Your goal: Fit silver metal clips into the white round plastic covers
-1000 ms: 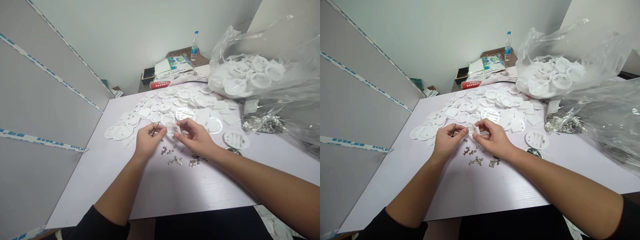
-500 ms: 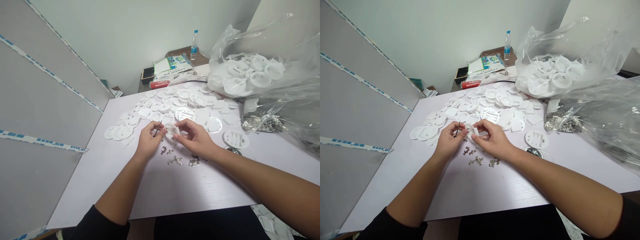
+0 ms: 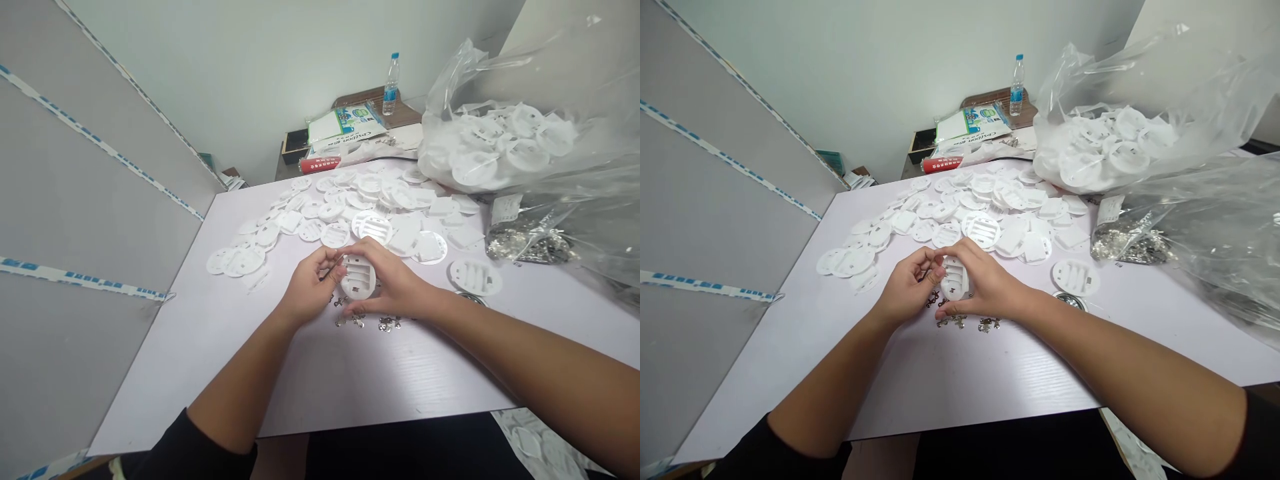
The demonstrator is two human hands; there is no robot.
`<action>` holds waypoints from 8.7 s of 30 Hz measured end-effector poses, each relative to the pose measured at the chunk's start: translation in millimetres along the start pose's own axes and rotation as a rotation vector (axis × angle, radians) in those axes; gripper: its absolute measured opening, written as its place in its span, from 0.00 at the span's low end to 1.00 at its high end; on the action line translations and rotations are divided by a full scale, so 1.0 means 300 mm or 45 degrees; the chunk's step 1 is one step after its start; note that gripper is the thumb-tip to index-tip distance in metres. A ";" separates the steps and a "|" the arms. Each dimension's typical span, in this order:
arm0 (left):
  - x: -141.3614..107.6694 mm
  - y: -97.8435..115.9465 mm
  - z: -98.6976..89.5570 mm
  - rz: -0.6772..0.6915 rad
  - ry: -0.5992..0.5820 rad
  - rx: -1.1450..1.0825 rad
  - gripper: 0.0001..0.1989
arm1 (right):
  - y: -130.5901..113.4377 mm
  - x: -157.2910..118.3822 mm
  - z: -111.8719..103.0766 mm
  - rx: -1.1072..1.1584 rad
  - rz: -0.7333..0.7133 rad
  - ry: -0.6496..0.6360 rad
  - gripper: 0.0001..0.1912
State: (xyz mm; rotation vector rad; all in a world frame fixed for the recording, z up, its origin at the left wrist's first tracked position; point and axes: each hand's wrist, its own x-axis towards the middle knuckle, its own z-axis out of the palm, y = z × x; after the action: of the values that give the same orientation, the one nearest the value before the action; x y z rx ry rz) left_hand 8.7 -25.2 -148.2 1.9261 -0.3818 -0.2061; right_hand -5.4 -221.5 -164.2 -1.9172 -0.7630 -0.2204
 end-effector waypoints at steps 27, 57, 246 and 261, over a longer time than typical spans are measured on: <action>0.004 -0.041 -0.066 0.401 -0.233 1.068 0.17 | 0.009 -0.006 -0.016 -0.380 0.237 -0.289 0.20; -0.006 0.022 0.018 0.274 -0.184 1.376 0.11 | 0.016 -0.005 0.000 -0.314 0.270 -0.266 0.19; 0.006 0.009 -0.033 0.116 0.091 0.233 0.04 | 0.019 -0.009 0.002 -0.009 -0.270 0.260 0.37; 0.023 -0.026 -0.069 -0.354 -0.286 -0.650 0.22 | 0.026 -0.008 0.011 0.404 -0.278 0.264 0.39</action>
State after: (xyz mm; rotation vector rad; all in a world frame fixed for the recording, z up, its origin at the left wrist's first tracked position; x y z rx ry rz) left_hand 23.0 -7.2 -147.4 1.4461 -0.1810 -0.6433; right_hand -3.1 -221.8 -172.6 -1.4869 -0.8136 -0.4015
